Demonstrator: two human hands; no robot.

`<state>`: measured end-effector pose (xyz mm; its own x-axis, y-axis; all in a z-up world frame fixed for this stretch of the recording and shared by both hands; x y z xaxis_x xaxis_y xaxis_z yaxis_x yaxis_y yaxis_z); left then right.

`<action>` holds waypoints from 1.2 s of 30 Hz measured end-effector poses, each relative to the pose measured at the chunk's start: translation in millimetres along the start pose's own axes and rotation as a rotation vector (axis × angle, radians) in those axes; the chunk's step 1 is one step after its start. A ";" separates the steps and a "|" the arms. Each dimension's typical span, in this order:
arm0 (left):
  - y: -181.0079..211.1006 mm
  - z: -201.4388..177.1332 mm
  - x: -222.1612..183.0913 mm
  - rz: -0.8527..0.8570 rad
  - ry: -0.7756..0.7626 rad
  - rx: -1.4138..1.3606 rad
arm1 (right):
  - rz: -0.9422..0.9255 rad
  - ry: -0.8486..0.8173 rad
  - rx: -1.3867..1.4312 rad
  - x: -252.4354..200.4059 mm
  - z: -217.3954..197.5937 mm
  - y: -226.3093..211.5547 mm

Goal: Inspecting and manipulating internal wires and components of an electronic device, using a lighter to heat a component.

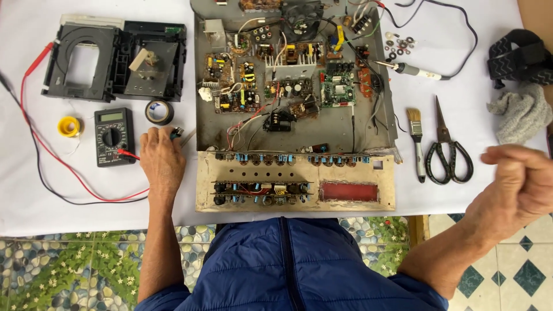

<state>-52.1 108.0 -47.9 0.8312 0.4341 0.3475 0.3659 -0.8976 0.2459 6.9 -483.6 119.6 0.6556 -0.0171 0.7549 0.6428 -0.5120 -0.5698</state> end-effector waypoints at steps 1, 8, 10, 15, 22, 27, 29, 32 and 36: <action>4.7 -5.5 -0.8 0.005 -0.003 -0.004 | 0.002 0.002 -0.007 -0.4 0.0 -1.2; 31.4 -68.1 -3.1 -0.057 0.212 -0.636 | -0.014 0.508 0.058 -16.7 -49.7 23.1; 39.0 -79.8 -4.6 -0.115 0.200 -0.765 | -0.076 0.495 0.039 -10.7 -42.3 15.6; 50.1 -87.1 -11.4 -0.211 0.176 -0.967 | -0.167 0.008 -0.054 20.1 8.7 -2.0; 71.0 -100.1 -13.1 -0.164 0.062 -1.015 | -0.169 -0.464 -0.477 -2.2 57.7 104.2; 97.5 -115.9 -12.0 -0.076 0.009 -0.871 | -0.022 -0.459 -0.238 -3.7 85.1 112.7; 105.2 -111.0 -9.7 -0.028 0.024 -0.880 | -0.031 -0.452 -0.177 13.5 103.4 98.5; 128.8 -108.2 -7.6 0.011 0.010 -0.945 | 0.008 -0.473 -0.075 27.7 133.8 94.5; 162.4 -124.6 -1.1 0.128 -0.027 -0.920 | 0.201 -0.764 -0.233 40.4 165.6 62.6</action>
<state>-45.7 -28.6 104.4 0.8561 0.3239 0.4028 -0.1954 -0.5186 0.8324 139.3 -374.1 60.7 0.8922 0.4188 0.1689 0.4411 -0.7281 -0.5247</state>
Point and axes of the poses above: each hand's wrist, its own x-axis towards the middle knuckle, its own z-axis out of the palm, y = z × x, the point moved 7 cm from there along x, towards the middle knuckle, and after that the axes turned 11 degrees about -z, right-handed, at the moved point
